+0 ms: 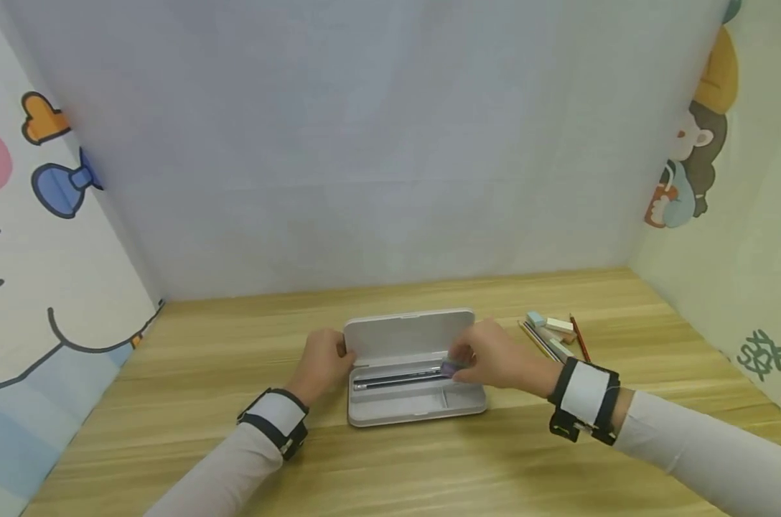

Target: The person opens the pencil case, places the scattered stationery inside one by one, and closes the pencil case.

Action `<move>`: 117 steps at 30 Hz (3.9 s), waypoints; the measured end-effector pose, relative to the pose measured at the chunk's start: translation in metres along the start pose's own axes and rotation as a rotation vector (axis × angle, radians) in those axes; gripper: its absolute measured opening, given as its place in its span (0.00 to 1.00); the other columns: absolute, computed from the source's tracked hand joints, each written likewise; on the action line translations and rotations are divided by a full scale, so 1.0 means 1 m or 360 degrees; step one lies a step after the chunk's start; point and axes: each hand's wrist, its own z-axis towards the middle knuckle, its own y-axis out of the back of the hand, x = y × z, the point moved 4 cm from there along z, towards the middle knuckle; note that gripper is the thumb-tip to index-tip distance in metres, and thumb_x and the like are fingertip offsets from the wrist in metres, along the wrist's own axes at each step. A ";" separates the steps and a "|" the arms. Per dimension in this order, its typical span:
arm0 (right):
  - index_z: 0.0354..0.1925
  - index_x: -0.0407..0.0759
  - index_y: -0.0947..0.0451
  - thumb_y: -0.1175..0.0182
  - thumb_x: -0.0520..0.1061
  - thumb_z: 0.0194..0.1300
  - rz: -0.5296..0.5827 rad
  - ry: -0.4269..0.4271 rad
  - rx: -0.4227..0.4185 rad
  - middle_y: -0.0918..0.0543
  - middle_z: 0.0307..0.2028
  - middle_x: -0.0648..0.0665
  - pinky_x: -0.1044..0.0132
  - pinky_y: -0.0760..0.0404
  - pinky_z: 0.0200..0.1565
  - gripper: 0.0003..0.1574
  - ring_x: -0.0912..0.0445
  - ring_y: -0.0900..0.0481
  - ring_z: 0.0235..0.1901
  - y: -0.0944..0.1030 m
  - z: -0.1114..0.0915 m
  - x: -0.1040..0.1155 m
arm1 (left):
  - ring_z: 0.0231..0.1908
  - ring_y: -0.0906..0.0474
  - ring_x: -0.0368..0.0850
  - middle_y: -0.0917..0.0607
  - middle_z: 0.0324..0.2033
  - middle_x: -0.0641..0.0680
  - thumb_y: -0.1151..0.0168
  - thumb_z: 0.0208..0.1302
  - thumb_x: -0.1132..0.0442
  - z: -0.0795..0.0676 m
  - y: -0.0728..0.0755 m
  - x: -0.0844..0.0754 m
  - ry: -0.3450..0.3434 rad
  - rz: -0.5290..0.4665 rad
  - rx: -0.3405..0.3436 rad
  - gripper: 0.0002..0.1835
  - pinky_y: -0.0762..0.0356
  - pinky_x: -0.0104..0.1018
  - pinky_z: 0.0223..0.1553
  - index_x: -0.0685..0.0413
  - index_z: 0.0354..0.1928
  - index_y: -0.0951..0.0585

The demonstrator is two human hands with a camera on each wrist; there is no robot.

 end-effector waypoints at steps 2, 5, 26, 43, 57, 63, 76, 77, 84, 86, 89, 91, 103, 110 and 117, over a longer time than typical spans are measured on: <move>0.25 0.44 0.20 0.32 0.39 0.44 0.0007 0.0033 0.0044 0.20 0.22 0.53 0.70 0.25 0.27 0.06 0.64 0.27 0.23 -0.008 0.006 0.012 | 0.18 0.32 0.41 0.22 0.16 0.52 0.40 0.48 0.71 0.000 0.001 0.001 0.0010 0.0009 0.0004 0.02 0.34 0.32 0.18 0.64 0.24 0.19; 0.23 0.46 0.21 0.33 0.39 0.46 -0.0015 0.0068 0.0109 0.23 0.20 0.56 0.71 0.28 0.24 0.05 0.65 0.31 0.20 -0.020 0.012 0.022 | 0.18 0.32 0.41 0.22 0.16 0.52 0.40 0.48 0.71 0.000 0.001 0.000 0.0028 0.0025 0.0017 0.02 0.34 0.31 0.18 0.64 0.24 0.19; 0.19 0.44 0.22 0.33 0.39 0.45 -0.0230 0.0083 0.0203 0.23 0.18 0.53 0.70 0.33 0.21 0.06 0.64 0.35 0.18 -0.052 0.020 0.029 | 0.15 0.33 0.40 0.23 0.13 0.51 0.40 0.48 0.72 0.001 0.005 -0.002 -0.0009 0.0016 0.0016 0.03 0.36 0.31 0.16 0.63 0.20 0.21; 0.25 0.45 0.18 0.32 0.43 0.46 -0.0412 0.0057 0.0153 0.17 0.24 0.50 0.67 0.23 0.28 0.04 0.66 0.28 0.23 -0.060 0.014 0.029 | 0.15 0.36 0.40 0.28 0.12 0.49 0.41 0.47 0.73 -0.001 0.003 -0.003 -0.0039 0.0028 -0.0002 0.04 0.40 0.31 0.16 0.62 0.19 0.21; 0.29 0.43 0.17 0.32 0.42 0.46 -0.0290 0.0087 0.0181 0.16 0.27 0.50 0.66 0.22 0.32 0.07 0.65 0.26 0.27 -0.058 0.013 0.025 | 0.16 0.35 0.40 0.27 0.14 0.50 0.41 0.48 0.72 0.000 0.000 -0.002 0.0010 0.0037 0.0007 0.03 0.38 0.31 0.17 0.63 0.20 0.21; 0.31 0.41 0.18 0.33 0.43 0.47 -0.0190 0.0054 0.0198 0.16 0.29 0.48 0.65 0.22 0.34 0.10 0.62 0.24 0.29 -0.056 0.010 0.017 | 0.16 0.35 0.41 0.27 0.13 0.50 0.41 0.47 0.72 -0.001 0.000 -0.002 -0.0006 0.0027 0.0001 0.04 0.38 0.32 0.16 0.62 0.19 0.21; 0.33 0.37 0.19 0.32 0.43 0.47 -0.0135 -0.0094 0.0051 0.17 0.29 0.44 0.64 0.23 0.31 0.13 0.59 0.24 0.28 0.004 -0.029 -0.031 | 0.15 0.37 0.41 0.30 0.12 0.50 0.41 0.48 0.72 -0.001 0.003 -0.006 0.0016 0.0042 0.0006 0.06 0.42 0.31 0.15 0.61 0.17 0.24; 0.33 0.37 0.19 0.32 0.43 0.47 -0.0159 -0.0108 0.0026 0.17 0.29 0.44 0.64 0.22 0.30 0.13 0.59 0.24 0.28 0.010 -0.033 -0.036 | 0.14 0.37 0.40 0.30 0.12 0.50 0.41 0.48 0.72 -0.001 0.003 -0.006 0.0020 0.0041 0.0010 0.06 0.42 0.31 0.15 0.61 0.17 0.24; 0.31 0.36 0.19 0.32 0.43 0.46 -0.0301 -0.0300 -0.0083 0.17 0.28 0.41 0.57 0.21 0.30 0.14 0.54 0.23 0.27 0.046 -0.048 -0.077 | 0.14 0.37 0.40 0.30 0.12 0.50 0.41 0.49 0.72 -0.001 0.002 -0.006 0.0040 0.0047 0.0025 0.05 0.42 0.31 0.15 0.62 0.19 0.23; 0.32 0.35 0.19 0.32 0.43 0.47 -0.0332 -0.0385 -0.0086 0.17 0.29 0.40 0.55 0.21 0.32 0.14 0.52 0.22 0.28 0.054 -0.050 -0.090 | 0.14 0.36 0.40 0.30 0.12 0.50 0.41 0.49 0.72 -0.001 0.002 -0.005 0.0025 0.0049 0.0020 0.06 0.41 0.31 0.15 0.62 0.18 0.24; 0.34 0.33 0.20 0.33 0.43 0.48 -0.0369 -0.0504 -0.0076 0.17 0.30 0.38 0.51 0.21 0.34 0.16 0.50 0.22 0.29 0.063 -0.053 -0.108 | 0.14 0.37 0.40 0.30 0.11 0.49 0.41 0.48 0.73 0.000 0.003 -0.004 0.0000 0.0047 0.0017 0.07 0.40 0.31 0.15 0.61 0.16 0.25; 0.35 0.31 0.21 0.34 0.42 0.48 -0.0392 -0.0557 -0.0065 0.18 0.31 0.36 0.49 0.22 0.35 0.17 0.48 0.22 0.30 0.066 -0.054 -0.118 | 0.14 0.37 0.40 0.31 0.11 0.49 0.41 0.48 0.73 -0.001 0.003 -0.004 -0.0007 0.0042 0.0015 0.08 0.41 0.31 0.15 0.61 0.16 0.25; 0.34 0.28 0.22 0.34 0.37 0.44 -0.0431 -0.0649 0.0019 0.18 0.30 0.34 0.50 0.21 0.34 0.17 0.43 0.23 0.31 0.065 -0.055 -0.154 | 0.14 0.37 0.40 0.30 0.11 0.49 0.41 0.47 0.72 -0.001 0.002 -0.004 -0.0019 0.0060 -0.0004 0.08 0.41 0.31 0.15 0.60 0.15 0.25; 0.31 0.29 0.21 0.36 0.37 0.44 -0.0431 -0.0621 -0.0013 0.18 0.27 0.36 0.52 0.21 0.32 0.13 0.46 0.23 0.29 0.060 -0.054 -0.155 | 0.14 0.36 0.40 0.29 0.11 0.49 0.41 0.48 0.72 -0.002 0.003 -0.003 0.0020 0.0072 0.0012 0.07 0.40 0.31 0.15 0.60 0.16 0.24; 0.24 0.35 0.20 0.37 0.35 0.44 -0.0373 -0.0632 0.0007 0.19 0.21 0.44 0.59 0.24 0.24 0.04 0.55 0.28 0.21 0.055 -0.055 -0.157 | 0.15 0.35 0.40 0.29 0.12 0.50 0.41 0.49 0.72 -0.002 0.002 -0.002 0.0039 0.0066 0.0030 0.06 0.39 0.31 0.15 0.61 0.18 0.23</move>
